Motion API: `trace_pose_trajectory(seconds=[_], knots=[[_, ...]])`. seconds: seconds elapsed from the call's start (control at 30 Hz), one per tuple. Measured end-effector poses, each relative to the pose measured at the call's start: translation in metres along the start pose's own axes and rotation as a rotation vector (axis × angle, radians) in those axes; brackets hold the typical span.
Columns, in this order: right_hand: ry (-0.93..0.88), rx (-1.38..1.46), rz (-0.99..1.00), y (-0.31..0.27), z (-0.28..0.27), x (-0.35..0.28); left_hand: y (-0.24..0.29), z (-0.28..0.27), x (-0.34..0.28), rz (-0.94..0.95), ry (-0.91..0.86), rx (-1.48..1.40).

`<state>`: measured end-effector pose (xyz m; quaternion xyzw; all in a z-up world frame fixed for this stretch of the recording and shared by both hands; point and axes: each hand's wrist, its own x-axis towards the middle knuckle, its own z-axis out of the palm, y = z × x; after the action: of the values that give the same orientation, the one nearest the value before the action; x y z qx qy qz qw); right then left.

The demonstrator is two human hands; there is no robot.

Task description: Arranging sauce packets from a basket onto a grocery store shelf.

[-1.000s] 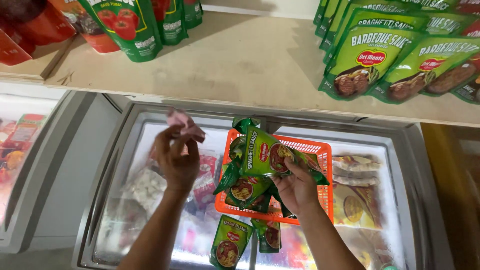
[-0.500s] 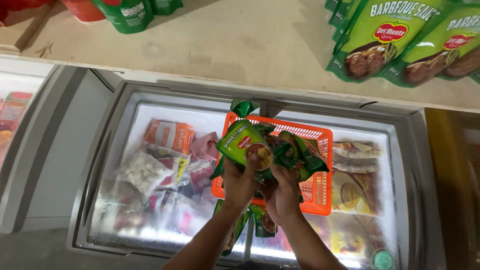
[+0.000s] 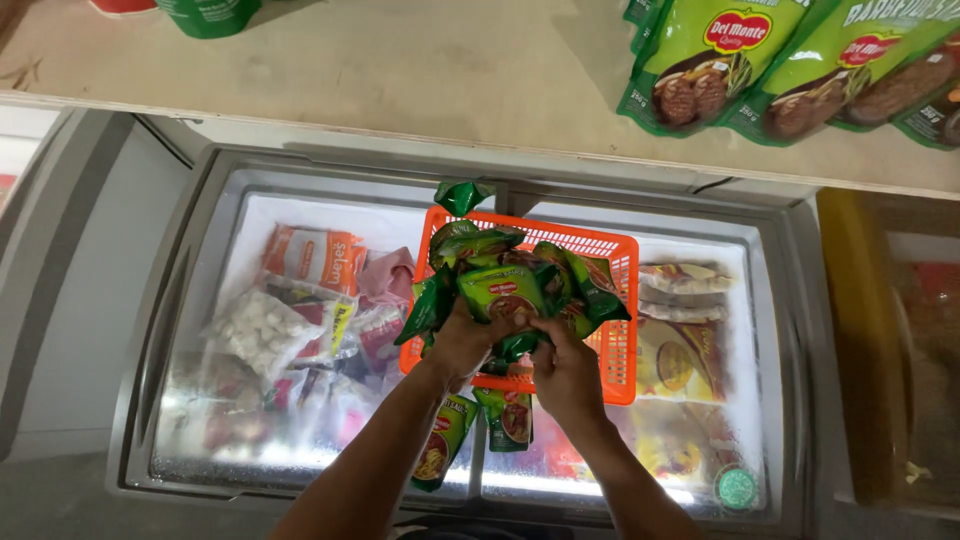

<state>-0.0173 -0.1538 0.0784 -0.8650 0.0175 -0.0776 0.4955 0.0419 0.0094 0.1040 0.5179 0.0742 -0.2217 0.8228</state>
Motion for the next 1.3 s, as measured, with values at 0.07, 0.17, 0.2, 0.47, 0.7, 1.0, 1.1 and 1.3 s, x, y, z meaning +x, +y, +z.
trace_pose_trajectory(seconds=[0.07,0.17,0.2,0.47,0.7,1.0,1.1,1.3], knots=[[0.064,-0.042,0.001,-0.003,0.0,0.004,-0.007,0.004,0.003,0.073,0.006,0.042],[0.153,-0.076,0.023,-0.003,0.004,0.003,0.008,0.008,-0.019,0.178,-0.079,0.248],[0.194,-0.073,0.035,-0.002,0.005,0.003,0.018,0.01,-0.03,0.22,-0.185,0.416],[0.041,-0.138,-0.021,-0.027,-0.017,0.01,-0.031,-0.026,-0.002,0.33,-0.2,0.433],[0.096,-0.242,-0.233,-0.026,-0.006,0.008,-0.015,-0.009,-0.005,0.101,0.121,0.318],[-0.119,0.528,0.178,0.036,-0.002,0.016,-0.044,-0.038,0.011,0.062,-0.081,-0.069],[-0.102,0.764,0.472,-0.002,-0.007,0.025,-0.019,-0.027,0.002,-0.137,0.145,-0.029],[-0.049,0.808,0.642,0.02,0.004,0.022,-0.014,-0.026,0.0,-0.102,0.22,0.014]])
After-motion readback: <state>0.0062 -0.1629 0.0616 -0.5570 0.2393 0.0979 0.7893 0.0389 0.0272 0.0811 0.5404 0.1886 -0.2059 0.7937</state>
